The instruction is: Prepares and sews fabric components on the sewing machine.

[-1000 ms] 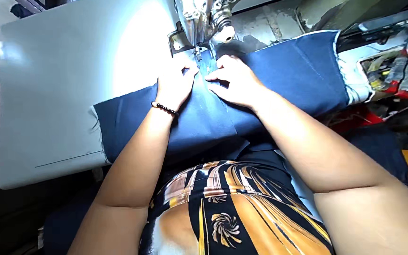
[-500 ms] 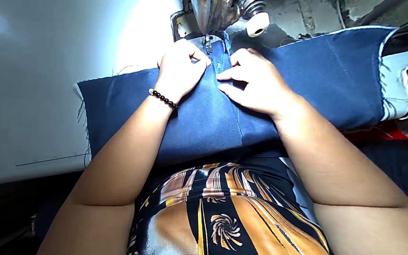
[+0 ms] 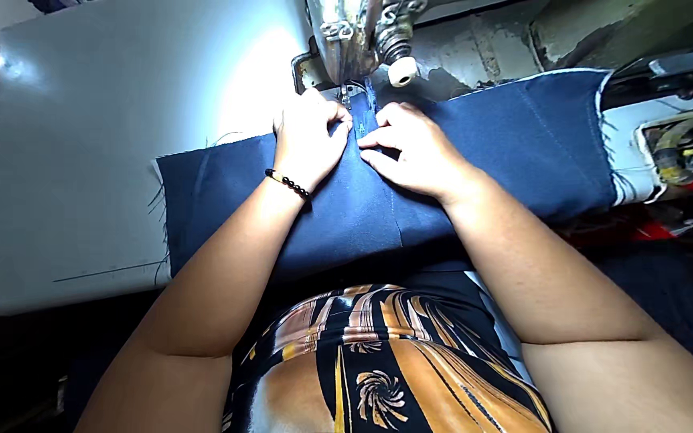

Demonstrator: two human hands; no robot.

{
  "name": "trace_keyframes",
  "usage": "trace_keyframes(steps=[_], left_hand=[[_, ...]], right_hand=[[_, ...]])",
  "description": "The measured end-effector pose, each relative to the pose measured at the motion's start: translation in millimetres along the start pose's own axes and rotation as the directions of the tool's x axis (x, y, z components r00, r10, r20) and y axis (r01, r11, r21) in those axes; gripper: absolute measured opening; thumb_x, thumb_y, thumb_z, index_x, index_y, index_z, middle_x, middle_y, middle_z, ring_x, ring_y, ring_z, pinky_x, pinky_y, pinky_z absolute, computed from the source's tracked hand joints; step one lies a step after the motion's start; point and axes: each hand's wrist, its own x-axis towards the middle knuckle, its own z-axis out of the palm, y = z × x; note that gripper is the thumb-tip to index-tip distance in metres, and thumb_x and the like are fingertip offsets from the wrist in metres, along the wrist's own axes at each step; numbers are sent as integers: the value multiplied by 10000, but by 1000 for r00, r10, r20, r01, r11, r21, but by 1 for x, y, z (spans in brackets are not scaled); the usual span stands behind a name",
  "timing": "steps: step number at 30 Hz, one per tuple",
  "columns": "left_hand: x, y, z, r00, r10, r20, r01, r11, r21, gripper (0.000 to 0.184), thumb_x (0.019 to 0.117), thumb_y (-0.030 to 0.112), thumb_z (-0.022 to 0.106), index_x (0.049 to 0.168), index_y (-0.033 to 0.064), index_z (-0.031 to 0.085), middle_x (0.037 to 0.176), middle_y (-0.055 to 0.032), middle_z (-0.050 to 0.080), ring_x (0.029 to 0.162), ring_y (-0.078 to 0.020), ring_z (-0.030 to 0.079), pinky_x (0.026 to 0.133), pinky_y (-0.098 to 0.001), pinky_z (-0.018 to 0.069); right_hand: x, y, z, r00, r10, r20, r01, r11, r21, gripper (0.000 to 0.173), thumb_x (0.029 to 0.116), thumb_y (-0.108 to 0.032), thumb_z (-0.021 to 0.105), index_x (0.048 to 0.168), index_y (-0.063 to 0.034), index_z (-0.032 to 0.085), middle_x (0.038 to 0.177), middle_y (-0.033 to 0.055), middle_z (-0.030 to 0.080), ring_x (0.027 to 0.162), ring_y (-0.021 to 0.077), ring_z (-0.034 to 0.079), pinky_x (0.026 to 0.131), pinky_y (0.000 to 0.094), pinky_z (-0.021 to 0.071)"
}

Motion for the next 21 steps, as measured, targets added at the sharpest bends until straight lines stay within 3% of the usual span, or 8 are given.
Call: trace_keyframes(steps=[3,5,7,9,11,13,17,21], left_hand=[[-10,20,-9,986,141,93,-162,944,286,262,1018,186,512,1032,79,751,1126,-152,665,1150,-374,593,917,-575,439],[-18,30,-12,971,183,153,-227,906,358,270,1002,89,485,1076,27,738,1211,-169,654,1185,-388,580,917,-562,452],[-24,30,-9,957,234,172,-280,901,333,295,982,42,476,1136,-22,719,1265,-183,653,1206,-386,589,949,-555,458],[-28,24,-5,950,265,166,-301,917,263,330,988,33,455,1206,-69,682,1310,-219,643,1224,-394,605,997,-550,469],[-30,23,-2,954,238,184,-276,934,225,388,1003,35,430,1320,-91,614,1384,-245,604,1292,-387,588,1092,-517,443],[-33,23,-1,958,224,182,-263,936,233,428,1000,43,422,1376,-94,575,1399,-255,593,1319,-378,577,1121,-480,435],[-34,26,-4,962,188,199,-231,947,223,463,996,132,441,1392,-69,571,1416,-244,588,1339,-380,558,1079,-524,444],[-37,30,-6,961,169,219,-205,966,157,401,990,158,484,1299,-62,613,1427,-260,570,1357,-387,538,1103,-504,430]], right_hand=[[-1,-3,-2,995,74,-72,-72,997,29,268,1003,-211,575,1079,-56,780,1022,143,727,974,240,690,902,392,542],[0,-4,-3,978,138,-153,-130,990,60,248,1010,-165,556,1076,-33,755,979,127,749,869,169,710,811,311,569],[0,-2,-2,974,125,-189,-118,992,50,241,998,-139,559,1033,-28,770,956,129,755,874,175,715,818,301,564],[0,0,-2,984,69,-165,-66,998,22,250,991,-132,556,1020,-29,781,988,151,750,956,237,711,889,357,551],[-1,1,-1,992,35,-118,-36,999,-3,267,992,-147,554,1036,-35,792,1030,177,724,1028,305,680,953,418,517],[-1,1,-2,995,25,-94,-27,1000,-14,270,990,-160,558,1041,-50,799,1046,187,714,1044,328,666,965,431,506],[-1,2,-2,997,23,-76,-24,1000,-14,278,995,-170,551,1051,-62,801,1045,178,716,1035,311,666,946,424,506],[0,1,-3,998,36,-56,-37,999,-18,279,998,-174,549,1053,-67,801,1053,173,714,1038,311,662,949,428,499]])
